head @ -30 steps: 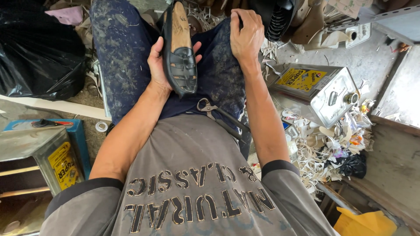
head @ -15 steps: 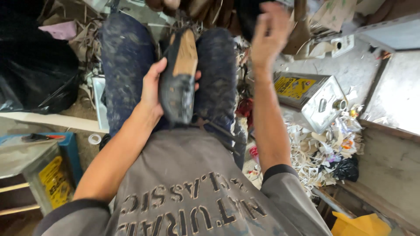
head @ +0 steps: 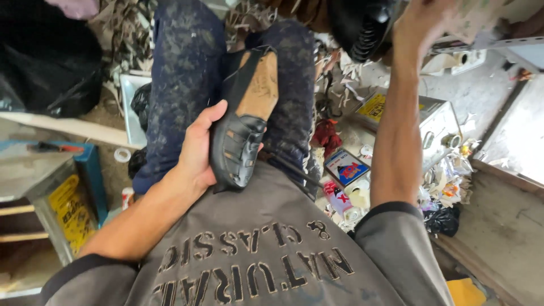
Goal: Lasting a shoe by pulling the leather upper over a last with pliers and hammering it into place.
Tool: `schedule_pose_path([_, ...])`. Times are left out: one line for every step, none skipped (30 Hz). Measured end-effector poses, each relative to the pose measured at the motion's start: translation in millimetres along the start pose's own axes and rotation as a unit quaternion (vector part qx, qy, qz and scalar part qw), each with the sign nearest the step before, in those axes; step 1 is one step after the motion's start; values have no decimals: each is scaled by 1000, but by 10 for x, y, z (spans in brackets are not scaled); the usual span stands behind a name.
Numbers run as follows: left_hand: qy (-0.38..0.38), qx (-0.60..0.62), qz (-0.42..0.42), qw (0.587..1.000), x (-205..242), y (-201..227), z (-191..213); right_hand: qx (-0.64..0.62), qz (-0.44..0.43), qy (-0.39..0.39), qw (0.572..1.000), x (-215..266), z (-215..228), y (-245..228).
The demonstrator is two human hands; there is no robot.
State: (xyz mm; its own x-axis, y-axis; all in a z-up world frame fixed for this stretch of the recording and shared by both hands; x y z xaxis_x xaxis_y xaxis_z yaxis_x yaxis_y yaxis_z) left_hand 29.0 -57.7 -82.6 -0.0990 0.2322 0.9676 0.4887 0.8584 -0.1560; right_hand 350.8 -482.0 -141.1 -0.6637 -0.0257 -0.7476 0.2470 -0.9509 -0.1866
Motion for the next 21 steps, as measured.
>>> schedule_pose_path([9,6,0,1000,-4,-55,78,-6,-2,-9,1000,240,467,-360])
schedule_pose_path([9,14,4,1000,-9,-97,113,-118,-160,61,978,261,868,-492])
schedule_pose_path([10,22,7,1000,-15,-143,149,-223,-312,128,914,216,1136,-633])
schedule_pose_path([19,28,5,999,60,-142,140,-227,-318,119,913,151,1418,-934])
schedule_pose_path([17,9,-5,1000,131,-136,110,-337,-503,97,790,333,1496,-1029])
schedule_pose_path([15,-13,-11,1000,196,-144,91,-426,-657,64,619,568,1590,-1306])
schedule_pose_path([25,-10,-7,1000,183,-158,133,-420,-664,59,616,758,1718,-1592])
schedule_pose_path([22,-10,-5,1000,174,-180,130,-509,-562,34,651,657,1865,-2002])
schedule_pose_path([19,-9,-3,1000,172,-202,123,-588,-448,10,673,575,2078,-2455])
schedule_pose_path([19,-8,-2,1000,111,-228,178,-588,-449,9,673,613,2160,-2523])
schedule_pose_path([18,-16,-2,1000,56,-254,229,-604,-374,-47,703,564,2253,-2759])
schedule_pose_path([18,-24,1,1000,2,-293,289,-612,-298,-105,725,553,2363,-3006])
schedule_pose_path([21,-23,5,1000,21,-301,284,-610,-300,-108,725,580,2436,-3066])
schedule_pose_path([20,-26,0,999,36,-287,264,-615,-177,-192,744,589,2527,-3396])
schedule_pose_path([20,-30,-6,999,55,-272,245,-607,-51,-272,745,680,2633,-3714])
schedule_pose_path([21,-27,-5,999,62,-265,249,-608,-51,-275,743,678,2657,-3810])
schedule_pose_path([19,-40,-9,999,72,-253,246,-585,-80,-292,752,699,2617,-3867])
schedule_pose_path([16,-53,-16,998,83,-229,244,-563,-107,-308,759,722,2570,-3924])
schedule_pose_path([17,-48,-18,999,116,-211,223,-566,-105,-310,757,655,2578,-3952])
schedule_pose_path([12,-50,-14,999,156,-215,197,-557,-156,-366,729,693,2502,-3969])
schedule_pose_path([6,-52,-10,999,194,-219,168,-545,-206,-420,696,746,2443,-3984])
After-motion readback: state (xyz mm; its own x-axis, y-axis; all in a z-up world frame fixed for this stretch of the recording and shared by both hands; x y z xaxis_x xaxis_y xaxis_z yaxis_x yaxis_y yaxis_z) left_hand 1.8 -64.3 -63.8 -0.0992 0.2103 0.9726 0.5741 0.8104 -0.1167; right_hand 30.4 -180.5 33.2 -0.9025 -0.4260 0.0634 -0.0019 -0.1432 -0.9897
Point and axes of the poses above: each hand's wrist, its own x-axis away from the middle knuckle, its own z-axis out of the back of the hand, y = z × x, the point moved 10 cm from there along -x, towards the middle knuckle, and after that the axes turned 13 degrees about y, right-handed, at the moved point
